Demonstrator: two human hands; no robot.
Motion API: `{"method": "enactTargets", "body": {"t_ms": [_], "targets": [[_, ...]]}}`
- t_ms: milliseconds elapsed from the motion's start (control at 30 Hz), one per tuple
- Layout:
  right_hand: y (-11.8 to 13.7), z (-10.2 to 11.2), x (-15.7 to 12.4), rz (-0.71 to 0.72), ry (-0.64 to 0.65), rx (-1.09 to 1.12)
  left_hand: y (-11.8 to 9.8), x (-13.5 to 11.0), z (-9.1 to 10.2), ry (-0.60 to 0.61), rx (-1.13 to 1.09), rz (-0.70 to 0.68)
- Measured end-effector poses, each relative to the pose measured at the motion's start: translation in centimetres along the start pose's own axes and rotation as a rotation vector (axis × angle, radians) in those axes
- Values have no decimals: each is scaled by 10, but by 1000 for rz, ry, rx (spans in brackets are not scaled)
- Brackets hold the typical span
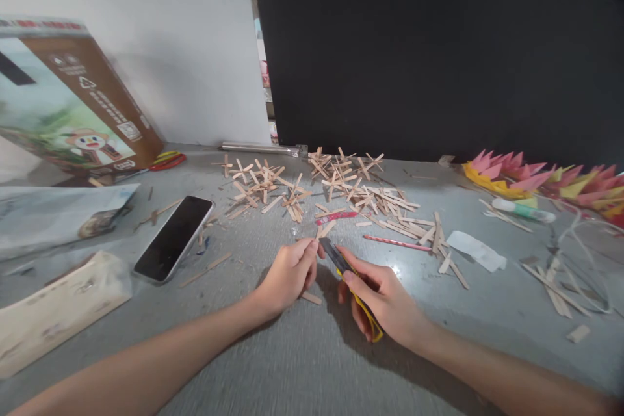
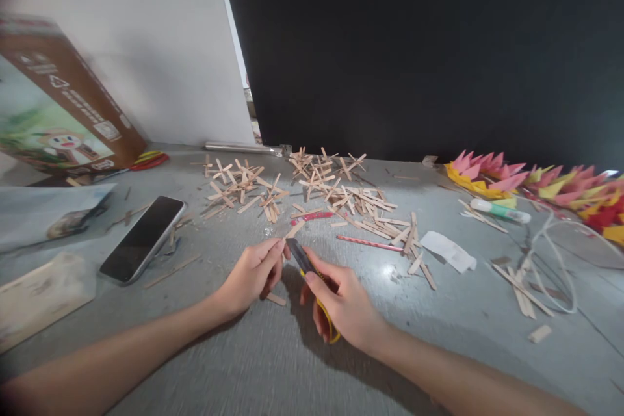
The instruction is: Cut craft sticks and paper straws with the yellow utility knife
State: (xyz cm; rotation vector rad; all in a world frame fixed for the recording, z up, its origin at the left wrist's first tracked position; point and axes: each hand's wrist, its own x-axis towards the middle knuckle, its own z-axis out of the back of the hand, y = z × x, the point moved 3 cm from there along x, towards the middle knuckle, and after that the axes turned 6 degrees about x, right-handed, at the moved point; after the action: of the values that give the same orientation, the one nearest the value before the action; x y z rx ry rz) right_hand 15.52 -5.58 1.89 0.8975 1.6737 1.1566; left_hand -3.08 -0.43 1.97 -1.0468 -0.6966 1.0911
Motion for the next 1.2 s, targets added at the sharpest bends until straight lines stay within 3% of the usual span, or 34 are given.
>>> {"method": "enactTargets", "body": {"t_ms": [567, 900, 1200], "targets": [[-3, 2, 0, -79, 87, 90, 0, 1, -1, 59, -122, 49], [-6, 3, 1, -41, 90, 63, -3, -2, 1, -14, 100, -45], [-3, 1, -2, -35, 93, 70, 2, 2, 1, -34, -25, -19]]}}
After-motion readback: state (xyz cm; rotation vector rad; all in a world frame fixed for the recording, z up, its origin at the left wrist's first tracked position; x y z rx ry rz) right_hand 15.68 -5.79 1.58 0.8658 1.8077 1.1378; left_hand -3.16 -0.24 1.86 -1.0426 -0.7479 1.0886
